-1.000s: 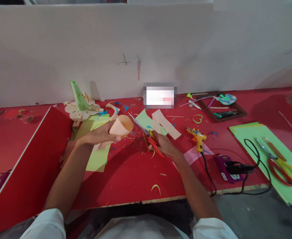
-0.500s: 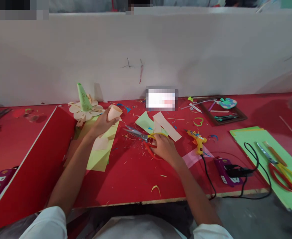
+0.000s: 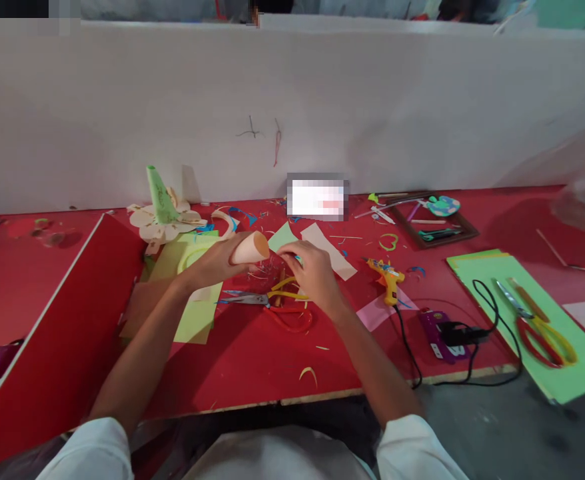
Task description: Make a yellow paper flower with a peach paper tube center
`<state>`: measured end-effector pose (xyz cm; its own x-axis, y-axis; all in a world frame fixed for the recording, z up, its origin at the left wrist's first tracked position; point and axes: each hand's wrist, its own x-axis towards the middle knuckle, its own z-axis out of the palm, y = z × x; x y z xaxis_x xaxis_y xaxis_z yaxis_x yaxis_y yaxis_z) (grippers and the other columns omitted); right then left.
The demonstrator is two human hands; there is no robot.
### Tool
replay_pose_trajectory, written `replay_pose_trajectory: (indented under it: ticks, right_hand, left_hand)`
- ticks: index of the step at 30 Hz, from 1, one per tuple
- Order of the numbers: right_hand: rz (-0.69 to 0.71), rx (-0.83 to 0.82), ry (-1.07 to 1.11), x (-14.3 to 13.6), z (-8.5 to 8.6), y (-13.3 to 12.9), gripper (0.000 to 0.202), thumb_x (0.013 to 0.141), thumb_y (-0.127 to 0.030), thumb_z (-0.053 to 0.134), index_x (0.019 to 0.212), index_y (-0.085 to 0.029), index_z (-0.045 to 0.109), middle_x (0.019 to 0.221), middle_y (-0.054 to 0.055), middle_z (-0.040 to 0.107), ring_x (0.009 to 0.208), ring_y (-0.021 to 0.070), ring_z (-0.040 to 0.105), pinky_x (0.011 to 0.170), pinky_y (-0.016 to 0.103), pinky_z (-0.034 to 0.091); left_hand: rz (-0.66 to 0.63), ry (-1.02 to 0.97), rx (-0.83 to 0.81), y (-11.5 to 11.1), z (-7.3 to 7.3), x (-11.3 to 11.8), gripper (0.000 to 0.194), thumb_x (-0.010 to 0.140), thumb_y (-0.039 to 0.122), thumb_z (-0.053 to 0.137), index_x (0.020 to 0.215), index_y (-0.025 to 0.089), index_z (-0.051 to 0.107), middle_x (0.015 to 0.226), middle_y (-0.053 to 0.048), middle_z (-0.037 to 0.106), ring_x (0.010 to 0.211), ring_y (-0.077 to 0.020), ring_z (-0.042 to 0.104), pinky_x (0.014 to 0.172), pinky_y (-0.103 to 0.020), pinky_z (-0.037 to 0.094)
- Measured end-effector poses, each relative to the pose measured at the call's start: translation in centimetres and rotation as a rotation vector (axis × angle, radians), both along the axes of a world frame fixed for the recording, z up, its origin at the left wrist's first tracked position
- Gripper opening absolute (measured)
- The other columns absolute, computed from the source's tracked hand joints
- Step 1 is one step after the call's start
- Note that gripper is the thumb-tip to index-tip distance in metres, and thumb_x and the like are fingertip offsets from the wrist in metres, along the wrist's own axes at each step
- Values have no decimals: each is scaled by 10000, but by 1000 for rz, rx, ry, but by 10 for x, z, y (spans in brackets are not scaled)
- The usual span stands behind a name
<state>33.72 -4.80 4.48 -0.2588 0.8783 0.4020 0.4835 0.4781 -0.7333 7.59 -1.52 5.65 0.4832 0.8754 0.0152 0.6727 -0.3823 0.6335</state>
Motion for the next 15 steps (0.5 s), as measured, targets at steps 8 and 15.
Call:
replay_pose_trajectory:
  ticks: [8, 15]
  right_hand:
    - [98, -84, 94, -15, -3, 17, 245, 883, -187, 611, 977, -244, 830, 1038, 49, 828, 975, 226, 762, 914, 342, 585]
    - [205, -117, -12, -13, -1, 17, 421, 797, -66, 620, 1102, -274, 823, 1169, 20, 816, 1077, 227, 757, 997, 352, 571]
  left_hand:
    - [-102, 99, 34, -15, 5, 19, 742, 922, 666, 632, 1519, 252, 482, 1314, -119, 723, 1120, -349, 719, 844, -387, 518]
    - [-110, 132, 56, -16, 4, 20, 754, 903, 614, 678, 1525, 245, 464, 1298, -128, 733, 1095, -353, 736, 815, -375, 516]
